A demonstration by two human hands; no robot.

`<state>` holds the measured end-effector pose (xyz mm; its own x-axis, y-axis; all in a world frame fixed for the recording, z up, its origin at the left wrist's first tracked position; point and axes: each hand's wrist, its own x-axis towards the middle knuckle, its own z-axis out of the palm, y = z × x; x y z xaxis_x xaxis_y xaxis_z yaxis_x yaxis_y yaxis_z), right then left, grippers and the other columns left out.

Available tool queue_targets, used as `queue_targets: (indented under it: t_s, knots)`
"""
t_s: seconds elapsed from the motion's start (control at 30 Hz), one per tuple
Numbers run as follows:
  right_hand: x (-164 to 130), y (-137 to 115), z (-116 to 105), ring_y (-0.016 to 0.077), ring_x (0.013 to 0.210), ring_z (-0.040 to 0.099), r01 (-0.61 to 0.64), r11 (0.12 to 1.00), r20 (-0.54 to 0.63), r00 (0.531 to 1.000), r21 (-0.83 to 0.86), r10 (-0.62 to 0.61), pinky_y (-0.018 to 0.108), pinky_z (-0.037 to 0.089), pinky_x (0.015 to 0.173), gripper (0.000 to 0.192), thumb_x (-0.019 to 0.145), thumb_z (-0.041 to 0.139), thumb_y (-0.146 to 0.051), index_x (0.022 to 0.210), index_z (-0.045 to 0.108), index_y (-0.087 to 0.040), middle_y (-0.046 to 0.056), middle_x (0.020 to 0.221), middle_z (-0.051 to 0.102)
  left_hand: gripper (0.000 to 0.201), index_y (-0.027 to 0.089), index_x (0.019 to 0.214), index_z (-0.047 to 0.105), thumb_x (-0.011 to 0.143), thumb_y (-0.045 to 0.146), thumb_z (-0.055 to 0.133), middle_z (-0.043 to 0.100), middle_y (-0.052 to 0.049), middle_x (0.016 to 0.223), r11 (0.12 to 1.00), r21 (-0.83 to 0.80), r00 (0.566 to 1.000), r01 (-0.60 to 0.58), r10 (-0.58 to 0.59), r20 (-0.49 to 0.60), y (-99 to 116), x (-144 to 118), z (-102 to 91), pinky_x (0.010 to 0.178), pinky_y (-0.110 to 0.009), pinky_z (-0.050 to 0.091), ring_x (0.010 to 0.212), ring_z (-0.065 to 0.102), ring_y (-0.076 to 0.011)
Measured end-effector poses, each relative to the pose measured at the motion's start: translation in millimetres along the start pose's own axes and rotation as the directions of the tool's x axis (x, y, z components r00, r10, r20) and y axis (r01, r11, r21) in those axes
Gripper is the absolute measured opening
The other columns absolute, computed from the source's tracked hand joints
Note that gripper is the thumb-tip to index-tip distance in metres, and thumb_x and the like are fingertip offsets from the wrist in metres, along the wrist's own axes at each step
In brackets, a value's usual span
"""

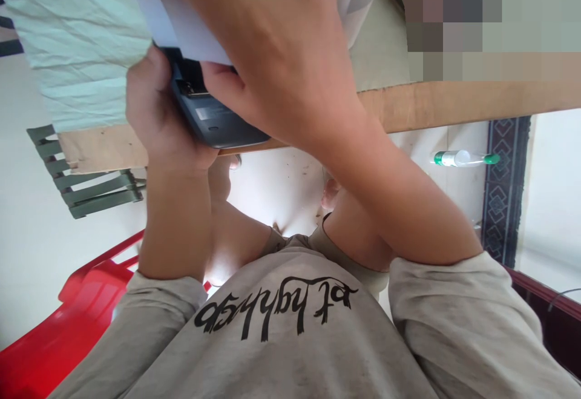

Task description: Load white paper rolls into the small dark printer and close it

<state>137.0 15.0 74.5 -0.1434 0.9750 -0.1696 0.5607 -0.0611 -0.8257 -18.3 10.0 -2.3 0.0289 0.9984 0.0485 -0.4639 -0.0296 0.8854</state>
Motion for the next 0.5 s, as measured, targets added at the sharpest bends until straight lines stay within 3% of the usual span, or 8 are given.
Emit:
queue_targets:
  t_s: [0.03, 0.07, 0.13, 0.3, 0.4, 0.5]
  knots:
    - [2.0, 2.5, 1.3, 0.0204, 0.141, 0.035, 0.153, 0.959, -0.004, 0.987, -0.239, -0.159, 0.028, 0.049, 0.11, 0.053, 0.078, 0.046, -0.034, 0.131, 0.05, -0.031, -0.012, 0.135, 0.047, 0.016, 0.025, 0.088, 0.068, 0.083, 0.035, 0.056, 0.069, -0.002, 0.092, 1.0, -0.024, 1.0, -0.007, 0.007, 0.005, 0.2, -0.2, 0.7, 0.095, -0.033, 0.052, 0.095, 0.065, -0.0196]
    - [3.9, 4.9, 2.5, 0.0213, 0.136, 0.041, 0.274, 0.858, 0.018, 0.955, -0.434, -0.296, 0.032, 0.047, 0.112, 0.052, 0.079, 0.043, -0.035, 0.13, 0.05, -0.03, -0.01, 0.131, 0.05, 0.016, 0.024, 0.088, 0.068, 0.084, 0.034, 0.056, 0.069, -0.002, 0.094, 0.999, -0.046, 1.0, -0.015, 0.016, 0.01, 0.4, -0.5, 1.4, 0.095, -0.031, 0.052, 0.095, 0.065, -0.0183]
    - [8.2, 8.9, 4.6, 0.0199, 0.124, 0.049, 0.37, 0.705, 0.056, 0.903, -0.605, -0.425, 0.036, 0.047, 0.108, 0.048, 0.08, 0.04, -0.038, 0.127, 0.049, -0.033, -0.008, 0.125, 0.053, 0.016, 0.021, 0.089, 0.067, 0.085, 0.032, 0.056, 0.069, -0.002, 0.095, 0.997, -0.069, 1.0, -0.021, 0.022, 0.016, 0.8, -0.9, 2.2, 0.093, -0.03, 0.052, 0.093, 0.065, -0.0172]
    - [23.5, 17.2, 7.2, 0.0178, 0.113, 0.056, 0.434, 0.649, 0.087, 0.864, -0.625, -0.495, 0.037, 0.048, 0.104, 0.047, 0.073, 0.043, -0.029, 0.119, 0.051, -0.025, -0.004, 0.114, 0.057, 0.016, 0.019, 0.091, 0.066, 0.087, 0.029, 0.055, 0.068, -0.003, 0.095, 0.996, -0.094, 0.999, -0.009, 0.013, 0.04, 0.7, -1.1, 1.9, 0.092, -0.031, 0.052, 0.094, 0.065, -0.0172]
    - [29.8, 22.4, 10.3, 0.0159, 0.113, 0.057, 0.492, 0.653, 0.113, 0.839, -0.576, -0.533, 0.034, 0.049, 0.101, 0.035, 0.078, 0.041, -0.031, 0.11, 0.056, -0.024, -0.007, 0.117, 0.057, 0.015, 0.019, 0.089, 0.066, 0.086, 0.029, 0.055, 0.068, -0.003, 0.088, 0.997, -0.077, 0.999, -0.023, 0.025, 0.025, -0.1, -1.3, 2.3, 0.095, -0.03, 0.051, 0.093, 0.065, -0.0173]
    - [31.4, 26.9, 14.3, 0.0153, 0.113, 0.056, 0.483, 0.683, 0.081, 0.843, -0.549, -0.531, 0.035, 0.048, 0.097, 0.032, 0.082, 0.039, -0.035, 0.102, 0.061, -0.025, -0.005, 0.115, 0.057, 0.015, 0.019, 0.087, 0.065, 0.087, 0.029, 0.053, 0.066, -0.001, 0.081, 0.998, -0.064, 1.0, -0.026, 0.027, 0.015, -0.2, -1.8, 3.7, 0.095, -0.031, 0.051, 0.091, 0.065, -0.0169]
